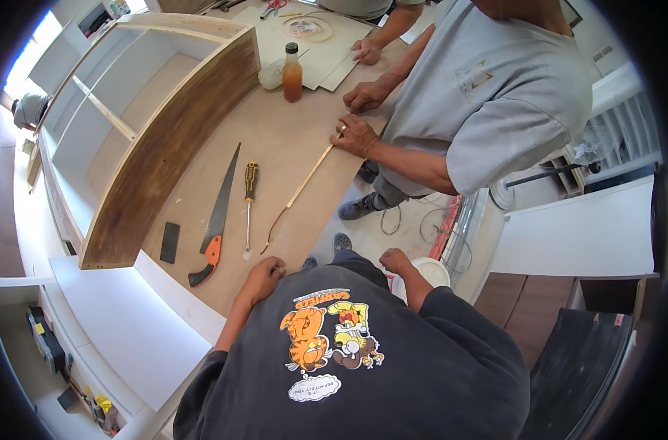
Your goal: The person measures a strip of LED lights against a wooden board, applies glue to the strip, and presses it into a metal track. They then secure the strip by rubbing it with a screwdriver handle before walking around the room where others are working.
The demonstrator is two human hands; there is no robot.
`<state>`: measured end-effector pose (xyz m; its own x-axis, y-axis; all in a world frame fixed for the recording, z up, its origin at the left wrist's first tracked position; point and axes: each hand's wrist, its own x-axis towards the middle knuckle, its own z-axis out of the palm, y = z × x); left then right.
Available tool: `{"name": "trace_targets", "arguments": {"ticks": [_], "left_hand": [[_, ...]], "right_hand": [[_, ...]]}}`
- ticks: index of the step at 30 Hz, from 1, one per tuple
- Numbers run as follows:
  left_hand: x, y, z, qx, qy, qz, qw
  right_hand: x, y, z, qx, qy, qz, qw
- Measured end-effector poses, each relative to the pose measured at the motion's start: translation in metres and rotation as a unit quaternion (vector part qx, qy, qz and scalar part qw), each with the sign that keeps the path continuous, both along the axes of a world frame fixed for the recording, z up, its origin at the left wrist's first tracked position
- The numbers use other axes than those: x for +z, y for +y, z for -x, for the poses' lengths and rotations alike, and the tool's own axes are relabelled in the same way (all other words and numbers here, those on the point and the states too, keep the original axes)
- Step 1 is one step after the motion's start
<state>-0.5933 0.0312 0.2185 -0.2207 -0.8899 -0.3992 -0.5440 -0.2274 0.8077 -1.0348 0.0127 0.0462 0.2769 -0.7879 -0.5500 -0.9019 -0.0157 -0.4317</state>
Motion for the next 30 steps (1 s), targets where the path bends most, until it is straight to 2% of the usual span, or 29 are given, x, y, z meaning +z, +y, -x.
{"name": "trace_targets", "arguments": {"ticks": [3, 5, 8, 11, 13, 15, 18, 21, 23, 25, 27, 30], "left_hand": [[-0.012, 0.001, -0.003, 0.008, 0.016, -0.015, 1.000], [-0.018, 0.002, -0.004, 0.012, 0.030, -0.014, 0.999], [-0.017, 0.001, -0.004, 0.006, 0.022, -0.004, 1.000], [-0.013, 0.001, -0.003, 0.009, 0.021, -0.005, 1.000], [-0.011, 0.001, -0.003, 0.011, 0.022, -0.010, 1.000], [-0.010, 0.000, -0.003, 0.008, 0.018, -0.013, 1.000], [-0.008, 0.000, -0.002, 0.004, 0.012, -0.012, 1.000], [-0.007, 0.001, -0.002, 0.011, 0.016, -0.002, 1.000], [-0.008, 0.000, -0.002, 0.012, 0.009, -0.013, 1.000], [-0.010, 0.001, -0.003, 0.013, 0.009, -0.017, 1.000], [-0.017, 0.002, -0.004, 0.014, 0.014, -0.015, 1.000], [-0.025, 0.003, -0.005, 0.021, 0.031, -0.013, 0.999]], "right_hand": [[0.011, -0.001, -0.005, 0.177, 0.092, 0.075, 0.977], [0.015, 0.000, -0.011, 0.079, 0.066, 0.022, 0.994], [0.016, 0.004, -0.010, -0.031, -0.013, 0.012, 0.999], [0.012, 0.004, -0.007, -0.052, -0.039, 0.018, 0.998], [0.019, 0.003, -0.008, 0.010, 0.003, 0.019, 1.000], [0.023, -0.001, -0.011, 0.122, 0.080, 0.022, 0.989], [0.022, 0.001, -0.011, 0.090, 0.077, 0.019, 0.993], [0.011, -0.001, -0.006, 0.271, 0.141, 0.111, 0.946], [0.011, 0.001, -0.004, 0.098, 0.050, 0.061, 0.992], [0.016, -0.001, -0.007, 0.012, 0.005, 0.037, 0.999], [0.016, -0.002, -0.008, 0.019, 0.008, 0.040, 0.999], [0.013, -0.006, -0.005, 0.266, 0.141, 0.112, 0.947]]}}
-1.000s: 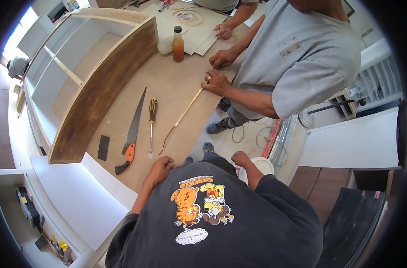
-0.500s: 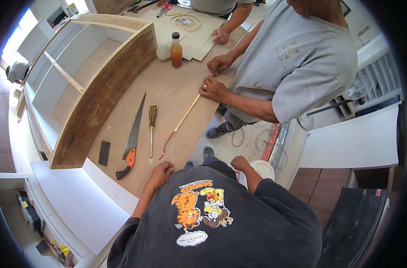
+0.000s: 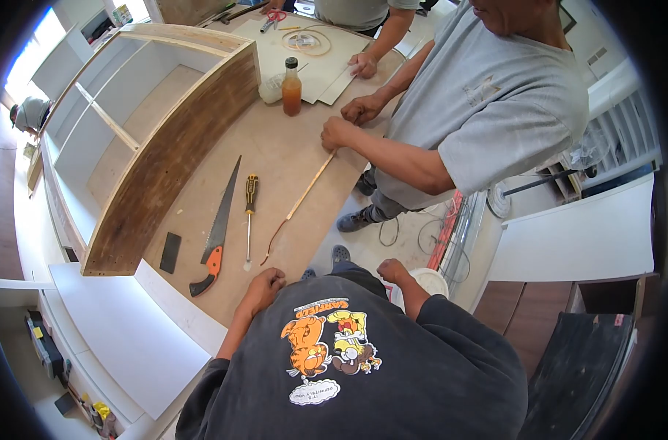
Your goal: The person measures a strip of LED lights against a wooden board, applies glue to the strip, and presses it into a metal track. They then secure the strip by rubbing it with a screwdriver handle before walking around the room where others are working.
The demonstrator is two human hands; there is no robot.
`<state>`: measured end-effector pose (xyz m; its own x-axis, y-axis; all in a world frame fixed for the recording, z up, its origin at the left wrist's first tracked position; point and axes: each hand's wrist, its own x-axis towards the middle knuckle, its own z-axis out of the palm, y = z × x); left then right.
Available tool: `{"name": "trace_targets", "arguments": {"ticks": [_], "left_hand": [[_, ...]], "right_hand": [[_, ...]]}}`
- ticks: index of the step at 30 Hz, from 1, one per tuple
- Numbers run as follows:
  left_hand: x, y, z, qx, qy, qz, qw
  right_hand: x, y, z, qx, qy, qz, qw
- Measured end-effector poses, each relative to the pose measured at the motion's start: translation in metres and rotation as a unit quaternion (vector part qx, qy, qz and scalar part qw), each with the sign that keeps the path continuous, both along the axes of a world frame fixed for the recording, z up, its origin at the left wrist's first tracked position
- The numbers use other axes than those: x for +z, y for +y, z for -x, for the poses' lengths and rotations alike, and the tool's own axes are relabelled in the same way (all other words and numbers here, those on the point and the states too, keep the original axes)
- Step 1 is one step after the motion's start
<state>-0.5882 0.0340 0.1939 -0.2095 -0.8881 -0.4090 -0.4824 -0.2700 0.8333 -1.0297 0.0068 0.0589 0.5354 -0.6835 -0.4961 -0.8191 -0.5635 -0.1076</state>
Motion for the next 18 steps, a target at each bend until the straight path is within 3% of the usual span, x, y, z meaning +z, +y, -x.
{"name": "trace_targets", "arguments": {"ticks": [3, 15, 18], "left_hand": [[0.004, 0.000, 0.001, -0.002, -0.006, 0.003, 1.000], [0.012, -0.002, 0.003, -0.004, -0.011, 0.011, 1.000], [0.010, -0.002, 0.002, -0.016, -0.019, 0.021, 0.999]], "right_hand": [[-0.024, 0.000, 0.009, 0.025, -0.060, 0.054, 0.996], [-0.019, -0.001, 0.006, -0.043, -0.033, -0.019, 0.998], [-0.026, 0.002, 0.008, -0.098, -0.098, 0.004, 0.990]]}}
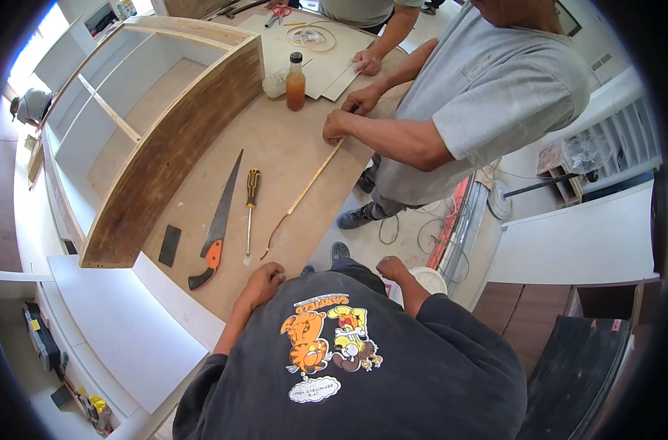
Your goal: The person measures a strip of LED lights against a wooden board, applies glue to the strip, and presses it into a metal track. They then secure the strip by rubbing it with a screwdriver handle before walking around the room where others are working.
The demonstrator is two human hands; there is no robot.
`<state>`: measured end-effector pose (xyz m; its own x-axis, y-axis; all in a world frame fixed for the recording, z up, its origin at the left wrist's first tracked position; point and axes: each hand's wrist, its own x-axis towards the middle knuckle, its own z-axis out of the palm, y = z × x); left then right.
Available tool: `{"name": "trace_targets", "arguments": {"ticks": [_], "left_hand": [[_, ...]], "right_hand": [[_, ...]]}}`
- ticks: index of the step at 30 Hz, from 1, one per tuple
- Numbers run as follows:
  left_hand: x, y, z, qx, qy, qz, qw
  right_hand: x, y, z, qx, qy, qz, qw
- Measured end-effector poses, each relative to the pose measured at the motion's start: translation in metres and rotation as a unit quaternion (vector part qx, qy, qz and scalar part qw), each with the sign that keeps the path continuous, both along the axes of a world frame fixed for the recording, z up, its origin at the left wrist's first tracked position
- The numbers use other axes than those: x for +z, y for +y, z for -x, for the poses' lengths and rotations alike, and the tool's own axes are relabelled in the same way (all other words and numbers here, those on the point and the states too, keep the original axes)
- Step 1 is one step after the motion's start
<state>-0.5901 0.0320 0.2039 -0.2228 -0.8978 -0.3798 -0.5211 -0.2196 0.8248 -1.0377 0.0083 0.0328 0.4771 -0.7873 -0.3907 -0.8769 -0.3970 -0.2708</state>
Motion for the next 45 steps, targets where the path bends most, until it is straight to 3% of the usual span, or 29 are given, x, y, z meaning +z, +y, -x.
{"name": "trace_targets", "arguments": {"ticks": [3, 5, 8, 29, 36, 45], "left_hand": [[0.004, 0.000, 0.000, 0.003, 0.007, -0.001, 1.000], [0.003, 0.000, 0.000, 0.001, 0.005, -0.005, 1.000], [0.005, 0.000, 0.001, 0.005, 0.006, -0.014, 1.000], [0.010, 0.000, 0.001, 0.007, 0.009, -0.016, 1.000], [0.013, -0.002, 0.001, -0.003, -0.004, 0.000, 1.000], [0.010, -0.001, -0.001, 0.000, 0.000, -0.006, 1.000]], "right_hand": [[0.004, -0.002, 0.000, -0.038, -0.046, -0.035, 0.998], [0.011, 0.000, -0.004, -0.148, -0.101, -0.084, 0.980], [0.015, 0.000, -0.006, -0.217, -0.154, -0.116, 0.957], [0.005, 0.001, 0.006, -0.204, -0.171, -0.122, 0.956], [0.036, -0.001, -0.012, -0.328, -0.097, -0.177, 0.923], [0.015, 0.000, -0.002, -0.304, -0.133, -0.154, 0.931]]}}
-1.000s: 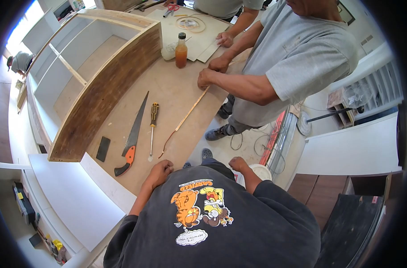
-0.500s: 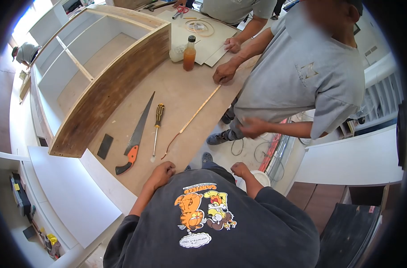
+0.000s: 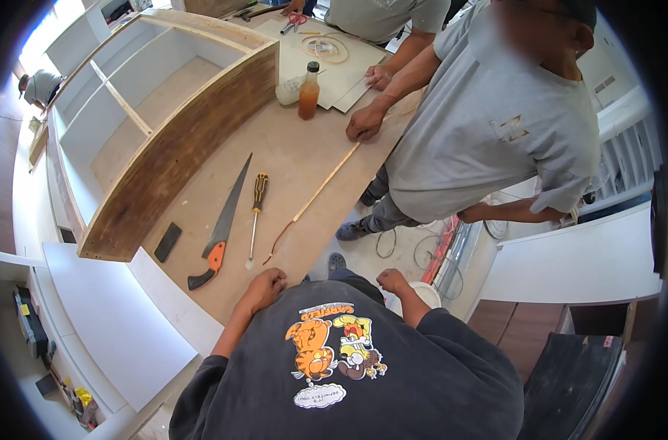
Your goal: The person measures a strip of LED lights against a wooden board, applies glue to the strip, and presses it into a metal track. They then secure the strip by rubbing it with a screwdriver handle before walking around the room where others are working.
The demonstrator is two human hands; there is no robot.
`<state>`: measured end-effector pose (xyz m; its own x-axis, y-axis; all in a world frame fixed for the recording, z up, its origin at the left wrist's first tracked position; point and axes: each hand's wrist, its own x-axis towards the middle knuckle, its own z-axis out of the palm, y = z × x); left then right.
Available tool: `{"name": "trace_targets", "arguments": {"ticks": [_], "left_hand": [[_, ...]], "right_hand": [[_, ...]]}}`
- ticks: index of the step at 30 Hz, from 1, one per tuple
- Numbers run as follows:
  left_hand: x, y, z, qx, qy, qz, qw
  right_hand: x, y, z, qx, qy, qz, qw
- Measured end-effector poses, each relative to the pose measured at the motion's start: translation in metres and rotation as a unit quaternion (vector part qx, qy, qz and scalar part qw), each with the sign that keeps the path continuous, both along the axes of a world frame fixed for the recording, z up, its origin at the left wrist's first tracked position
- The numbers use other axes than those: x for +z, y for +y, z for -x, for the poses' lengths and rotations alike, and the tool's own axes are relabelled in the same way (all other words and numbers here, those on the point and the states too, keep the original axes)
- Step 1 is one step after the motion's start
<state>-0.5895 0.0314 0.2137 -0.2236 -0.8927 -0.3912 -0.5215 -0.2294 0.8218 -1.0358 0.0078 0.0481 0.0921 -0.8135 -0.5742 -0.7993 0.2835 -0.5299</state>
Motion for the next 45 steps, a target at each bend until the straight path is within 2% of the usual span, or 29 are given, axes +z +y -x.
{"name": "trace_targets", "arguments": {"ticks": [4, 9, 20, 27, 29, 31, 33, 35, 37, 40, 43, 45], "left_hand": [[-0.004, 0.001, -0.001, -0.006, -0.002, 0.027, 1.000], [-0.004, -0.001, 0.000, 0.005, -0.005, -0.009, 1.000], [-0.003, 0.000, 0.000, 0.003, -0.021, 0.013, 1.000], [0.000, -0.001, 0.001, -0.008, -0.027, 0.005, 1.000], [-0.001, -0.002, 0.003, -0.001, -0.009, 0.023, 1.000], [-0.003, 0.003, 0.001, 0.009, 0.005, 0.032, 0.999], [-0.004, 0.002, 0.000, 0.010, 0.018, 0.035, 0.999], [0.001, 0.001, 0.001, 0.001, 0.003, 0.007, 1.000], [0.003, 0.000, 0.001, -0.002, -0.003, -0.011, 1.000], [0.001, 0.001, 0.002, 0.002, -0.003, -0.013, 1.000], [0.002, 0.002, 0.001, 0.006, -0.002, 0.010, 1.000], [-0.001, 0.003, 0.001, 0.017, 0.009, 0.029, 0.999]], "right_hand": [[-0.006, 0.004, 0.007, 0.074, -0.027, 0.042, 0.996], [0.002, 0.004, 0.003, 0.076, -0.020, 0.046, 0.996], [0.000, 0.001, -0.002, 0.114, -0.018, 0.048, 0.992], [0.010, 0.002, -0.004, 0.170, 0.058, 0.023, 0.983], [0.007, 0.002, 0.000, 0.247, 0.067, 0.085, 0.963], [-0.005, 0.000, 0.008, 0.399, 0.090, 0.207, 0.889], [-0.007, 0.001, 0.006, 0.281, 0.059, 0.105, 0.952], [-0.010, 0.001, 0.006, 0.228, 0.050, 0.054, 0.971], [-0.014, 0.001, 0.009, 0.246, 0.064, 0.057, 0.965], [0.007, -0.004, 0.007, 0.421, 0.139, 0.157, 0.883], [0.001, -0.004, 0.015, 0.447, 0.125, 0.192, 0.865], [-0.008, 0.001, 0.018, 0.256, 0.036, 0.088, 0.962]]}}
